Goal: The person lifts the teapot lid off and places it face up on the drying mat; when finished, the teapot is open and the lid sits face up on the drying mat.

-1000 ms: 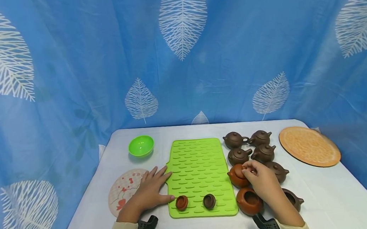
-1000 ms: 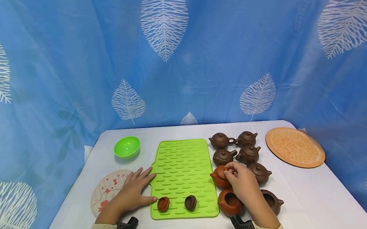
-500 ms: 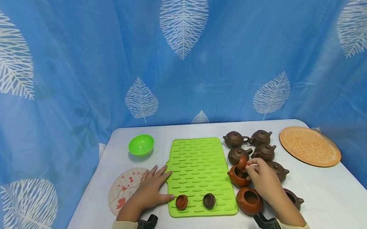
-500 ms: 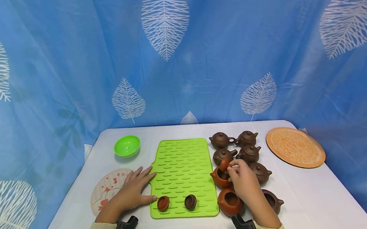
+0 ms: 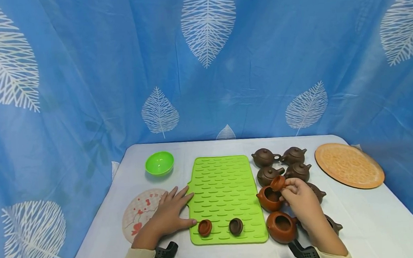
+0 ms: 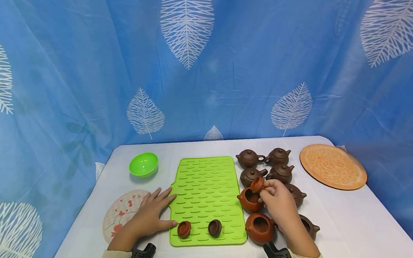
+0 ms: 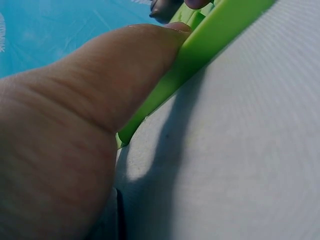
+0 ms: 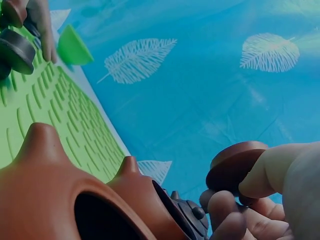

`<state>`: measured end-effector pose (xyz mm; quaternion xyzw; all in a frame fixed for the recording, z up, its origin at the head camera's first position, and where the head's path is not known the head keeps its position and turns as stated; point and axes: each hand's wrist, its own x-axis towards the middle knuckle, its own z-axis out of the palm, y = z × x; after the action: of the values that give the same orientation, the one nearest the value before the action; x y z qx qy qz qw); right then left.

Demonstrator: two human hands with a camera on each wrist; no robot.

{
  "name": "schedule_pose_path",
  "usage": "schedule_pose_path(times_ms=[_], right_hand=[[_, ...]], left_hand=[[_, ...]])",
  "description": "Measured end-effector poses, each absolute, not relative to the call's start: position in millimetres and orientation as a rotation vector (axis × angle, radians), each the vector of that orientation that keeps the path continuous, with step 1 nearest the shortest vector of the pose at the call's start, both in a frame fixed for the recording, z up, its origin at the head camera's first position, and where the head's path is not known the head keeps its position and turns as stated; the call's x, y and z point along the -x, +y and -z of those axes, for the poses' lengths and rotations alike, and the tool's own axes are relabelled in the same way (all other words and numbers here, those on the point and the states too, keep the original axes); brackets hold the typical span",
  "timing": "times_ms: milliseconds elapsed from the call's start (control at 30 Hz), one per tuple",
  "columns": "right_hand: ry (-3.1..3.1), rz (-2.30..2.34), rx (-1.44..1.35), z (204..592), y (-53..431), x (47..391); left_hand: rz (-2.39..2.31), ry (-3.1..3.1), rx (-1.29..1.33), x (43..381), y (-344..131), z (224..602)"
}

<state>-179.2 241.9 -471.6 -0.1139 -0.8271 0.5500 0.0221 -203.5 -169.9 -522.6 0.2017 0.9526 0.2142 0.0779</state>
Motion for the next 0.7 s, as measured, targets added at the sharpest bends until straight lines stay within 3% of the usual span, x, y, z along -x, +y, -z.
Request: schedule_pose_path(times_ms=[700], right_hand=[[-2.048, -2.513, 0.064, 473.5, 237.0, 174.8]], left_hand=[[-0.621, 2.857, -0.590, 203.7, -169.9, 522.8]])
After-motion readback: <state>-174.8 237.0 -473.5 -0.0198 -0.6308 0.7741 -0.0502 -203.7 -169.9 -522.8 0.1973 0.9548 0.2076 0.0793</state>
